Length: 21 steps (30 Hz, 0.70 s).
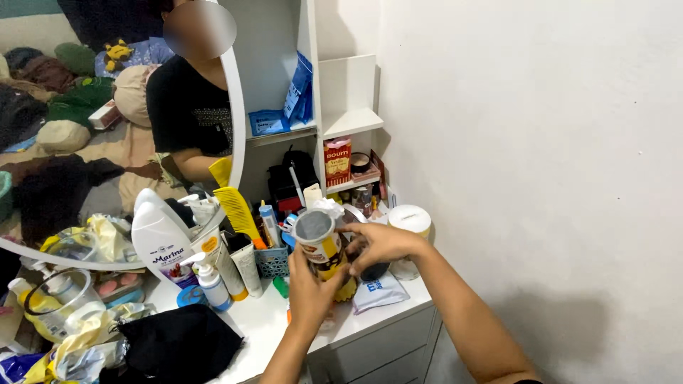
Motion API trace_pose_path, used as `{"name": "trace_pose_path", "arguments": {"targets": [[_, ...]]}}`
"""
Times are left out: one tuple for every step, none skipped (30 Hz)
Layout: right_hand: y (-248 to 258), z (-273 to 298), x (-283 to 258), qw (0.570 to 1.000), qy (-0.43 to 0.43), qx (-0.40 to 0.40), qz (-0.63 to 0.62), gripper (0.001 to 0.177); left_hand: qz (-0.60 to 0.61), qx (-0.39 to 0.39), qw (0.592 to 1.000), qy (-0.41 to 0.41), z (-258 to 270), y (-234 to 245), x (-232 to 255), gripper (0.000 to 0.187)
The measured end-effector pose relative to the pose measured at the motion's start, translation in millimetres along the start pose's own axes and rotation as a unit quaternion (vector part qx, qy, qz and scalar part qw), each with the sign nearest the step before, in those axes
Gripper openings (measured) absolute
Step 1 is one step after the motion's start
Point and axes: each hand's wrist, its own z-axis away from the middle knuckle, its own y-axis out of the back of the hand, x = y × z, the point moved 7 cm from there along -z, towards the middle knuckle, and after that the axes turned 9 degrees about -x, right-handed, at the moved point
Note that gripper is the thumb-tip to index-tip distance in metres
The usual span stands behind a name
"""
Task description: The person clears and reorganizes a cluttered nightstand surface and its attached shelves. They remove items, wipe the shelves with a black cloth, and place items back in an orderly arrangement.
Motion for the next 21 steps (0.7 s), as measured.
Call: {"name": "trace_pose_path", "arguments": {"targets": [[2.5,-0.7,-0.2,0.999,0.015,-0.01,-0.028,0.1,-0.004,0.011,1.0,0.014,2.8,5.0,0.6,0.099],[11.1,-5.9,-0.4,0.999,0.015,-0.012,-0.028,0.1,-0.004,0.012,1.0,0.016,3.9,5.6,0.1,0.099],[24.7,-10.4,0.2,1.0,0.008,0.023,-0.011,0.089,-0.009,0.022,1.0,0.0,5.1,7.3,2.1,0.1],[39.0,-15.0,0.3,0.998,0.0,0.058,0.005,0.079,-0.015,0.031,0.999,-0.015,5.7,9.0,4.3,0.102],[51.5,-24.4,-8.3,0.998,0.001,0.056,0.006,0.079,-0.015,0.033,0.999,-0.014,6.3,10.0,3.5,0.102],[82.1,-26.7,-19.6,0.982,0.016,0.19,0.007,0.065,-0.045,0.029,0.999,0.0,6.0,10.4,1.6,0.11],[110.0,-24.6,-30.8,0.947,0.031,0.321,0.007,0.051,-0.075,0.025,0.997,0.014,5.7,10.9,-0.3,0.119],[130.9,-51.4,-21.1,0.947,0.034,0.319,0.007,0.051,-0.077,0.028,0.997,0.014,7.4,11.0,-5.1,0.119],[159.0,-67.1,-22.3,0.907,0.088,0.406,0.066,0.046,-0.085,0.007,0.996,0.024,8.2,7.9,-11.0,0.121],[188.0,-78.6,-25.1,0.851,0.142,0.489,0.127,0.041,-0.091,-0.014,0.995,0.029,5.4,3.0,-15.2,0.123],[198.2,-86.7,-36.8,0.85,0.145,0.49,0.129,0.041,-0.091,-0.011,0.996,0.025,5.1,1.0,-18.2,0.123],[206.9,-96.8,-48.5,0.862,0.162,0.468,0.108,0.048,-0.074,-0.02,0.996,0.044,5.3,-2.2,-24.5,0.125],[215.2,-106.8,-60.2,0.873,0.179,0.446,0.087,0.056,-0.057,-0.03,0.996,0.062,5.7,-5.8,-31.0,0.128],[225.7,-120.8,-58.7,0.873,0.182,0.445,0.088,0.056,-0.058,-0.026,0.996,0.062,5.7,-3.7,-23.5,0.128],[233.3,-132.5,-64.7,0.855,0.217,0.449,0.146,0.061,-0.053,-0.012,0.996,0.073,6.0,-0.4,-17.9,0.134],[240.1,-144.7,-71.0,0.832,0.25,0.452,0.203,0.067,-0.05,0.002,0.995,0.084,5.6,4.0,-12.5,0.14],[247.6,-156.7,-68.6,0.83,0.254,0.452,0.203,0.067,-0.052,0.005,0.995,0.082,0.0,7.1,-5.7,0.14],[252.1,-167.4,-64.2,0.833,0.271,0.44,0.198,0.068,-0.063,0.015,0.995,0.071,-2.9,9.9,3.1,0.14],[256.6,-178.0,-59.6,0.835,0.288,0.428,0.193,0.071,-0.074,0.024,0.995,0.06,-5.8,12.2,11.8,0.141],[249.7,-171.4,-69.4,0.836,0.287,0.427,0.191,0.071,-0.075,0.023,0.995,0.062,-18.4,11.4,13.1,0.141],[245.8,-167.9,-74.0,0.856,0.255,0.421,0.157,0.066,-0.059,0.048,0.997,-0.028,-30.5,12.9,26.8,0.124]]}}
